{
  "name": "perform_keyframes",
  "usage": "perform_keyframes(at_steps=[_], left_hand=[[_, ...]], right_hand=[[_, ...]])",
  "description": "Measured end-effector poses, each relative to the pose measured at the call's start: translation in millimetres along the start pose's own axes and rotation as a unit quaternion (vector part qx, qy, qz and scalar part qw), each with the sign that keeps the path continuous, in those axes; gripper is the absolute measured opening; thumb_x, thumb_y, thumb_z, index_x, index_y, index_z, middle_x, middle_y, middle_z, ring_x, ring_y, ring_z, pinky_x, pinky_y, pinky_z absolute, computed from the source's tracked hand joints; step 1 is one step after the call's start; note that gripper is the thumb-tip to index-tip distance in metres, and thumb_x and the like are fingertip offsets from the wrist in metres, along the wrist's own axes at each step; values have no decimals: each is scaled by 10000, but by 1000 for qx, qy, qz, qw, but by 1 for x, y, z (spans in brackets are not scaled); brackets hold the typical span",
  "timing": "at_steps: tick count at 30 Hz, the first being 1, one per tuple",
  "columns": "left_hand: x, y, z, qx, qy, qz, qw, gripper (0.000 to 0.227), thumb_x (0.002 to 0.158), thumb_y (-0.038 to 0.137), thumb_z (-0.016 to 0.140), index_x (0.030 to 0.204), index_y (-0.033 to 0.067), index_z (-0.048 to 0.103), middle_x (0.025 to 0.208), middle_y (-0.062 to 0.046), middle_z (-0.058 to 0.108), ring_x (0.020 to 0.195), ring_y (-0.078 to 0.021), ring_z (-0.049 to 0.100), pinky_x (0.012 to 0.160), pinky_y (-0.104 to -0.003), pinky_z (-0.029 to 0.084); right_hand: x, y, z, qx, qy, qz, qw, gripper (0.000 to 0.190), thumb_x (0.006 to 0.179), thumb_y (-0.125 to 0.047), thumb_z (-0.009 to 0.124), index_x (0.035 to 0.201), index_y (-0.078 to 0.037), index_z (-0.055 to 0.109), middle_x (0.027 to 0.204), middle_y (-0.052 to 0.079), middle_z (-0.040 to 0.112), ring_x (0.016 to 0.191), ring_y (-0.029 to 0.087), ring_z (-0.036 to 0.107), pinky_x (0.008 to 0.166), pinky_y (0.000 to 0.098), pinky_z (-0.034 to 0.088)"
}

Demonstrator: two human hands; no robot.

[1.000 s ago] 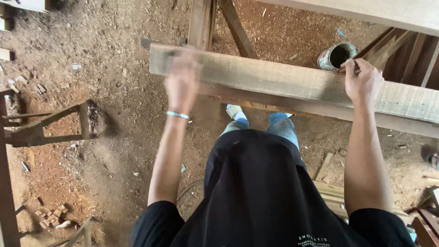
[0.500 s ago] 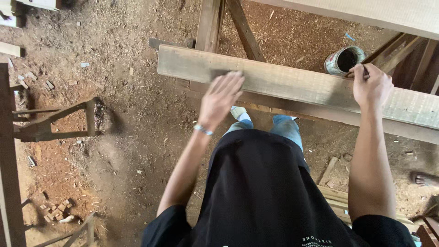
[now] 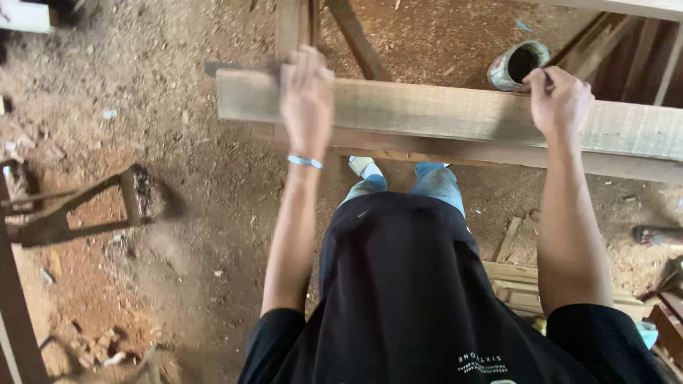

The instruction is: The person sands wooden planks with a sanding block, moving the block back and forth along the surfaces and edges of several planks.

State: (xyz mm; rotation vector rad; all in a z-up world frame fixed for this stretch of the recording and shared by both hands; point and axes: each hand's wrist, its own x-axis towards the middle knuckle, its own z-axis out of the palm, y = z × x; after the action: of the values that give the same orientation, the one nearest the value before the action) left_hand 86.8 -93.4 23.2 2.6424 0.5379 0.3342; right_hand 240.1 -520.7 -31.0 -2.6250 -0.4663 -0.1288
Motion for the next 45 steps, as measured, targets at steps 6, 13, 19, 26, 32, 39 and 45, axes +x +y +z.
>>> perform_keyframes(at_steps=[6, 13, 19, 26, 32, 39, 45], left_hand=[[-58, 47, 39, 9, -29, 201, 979, 455, 1109, 311, 524, 1516, 107, 499, 1603, -34, 426, 1501, -175, 380, 1281, -374, 284], [-60, -5, 2, 71, -63, 208, 973, 419, 1117, 257, 512, 1522, 153, 522, 1607, -29, 469, 1504, -192, 399, 1292, -378, 279], [-52, 62, 17, 2, 2, 127, 992, 362, 1091, 247, 564, 1417, 95, 607, 1531, -85, 525, 1457, -273, 438, 1236, -414, 338], [-77, 207, 92, -32, -62, 242, 968, 354, 1052, 275, 622, 1343, 74, 647, 1432, -90, 618, 1345, -220, 547, 1147, -367, 497], [-101, 256, 110, -33, -50, 328, 943, 444, 890, 206, 675, 1312, 68, 652, 1406, -104, 628, 1350, -249, 545, 1123, -397, 488], [-91, 251, 71, -319, -132, -151, 926, 294, 1016, 266, 625, 1176, 34, 709, 1040, -113, 801, 898, -215, 781, 745, -362, 635], [-105, 289, 79, -697, -54, -256, 667, 283, 1017, 207, 656, 1222, 13, 639, 1123, -94, 724, 978, -203, 733, 798, -345, 652]], right_hand=[[-4, -2, 0, -22, -60, 98, 993, 321, 1155, -298, 615, 911, -134, 745, 721, 92, 707, 579, 267, 670, 540, 413, 488], [-8, 6, 1, -50, 11, -12, 999, 353, 1133, -322, 575, 877, -127, 721, 735, 34, 706, 622, 192, 671, 585, 356, 545], [0, 3, -1, -22, -85, 55, 995, 441, 1140, -411, 573, 843, -114, 710, 674, 60, 701, 534, 202, 653, 512, 371, 530], [-1, 10, -22, 342, 49, 45, 937, 183, 1122, -151, 508, 1200, -98, 665, 1137, 54, 731, 867, 134, 715, 760, 239, 582], [-34, 31, -57, 473, 105, 10, 875, 203, 1124, -12, 493, 1316, -39, 553, 1290, 99, 616, 1188, 154, 627, 1052, 286, 519], [-66, 51, -77, 575, 15, 97, 812, 192, 1122, -55, 470, 1264, -24, 596, 1183, 105, 689, 1012, 171, 672, 912, 308, 574], [-59, 48, -96, 760, -235, 21, 606, 488, 1119, -398, 400, 1335, 11, 554, 1266, 149, 660, 1143, 239, 656, 1019, 409, 536]])
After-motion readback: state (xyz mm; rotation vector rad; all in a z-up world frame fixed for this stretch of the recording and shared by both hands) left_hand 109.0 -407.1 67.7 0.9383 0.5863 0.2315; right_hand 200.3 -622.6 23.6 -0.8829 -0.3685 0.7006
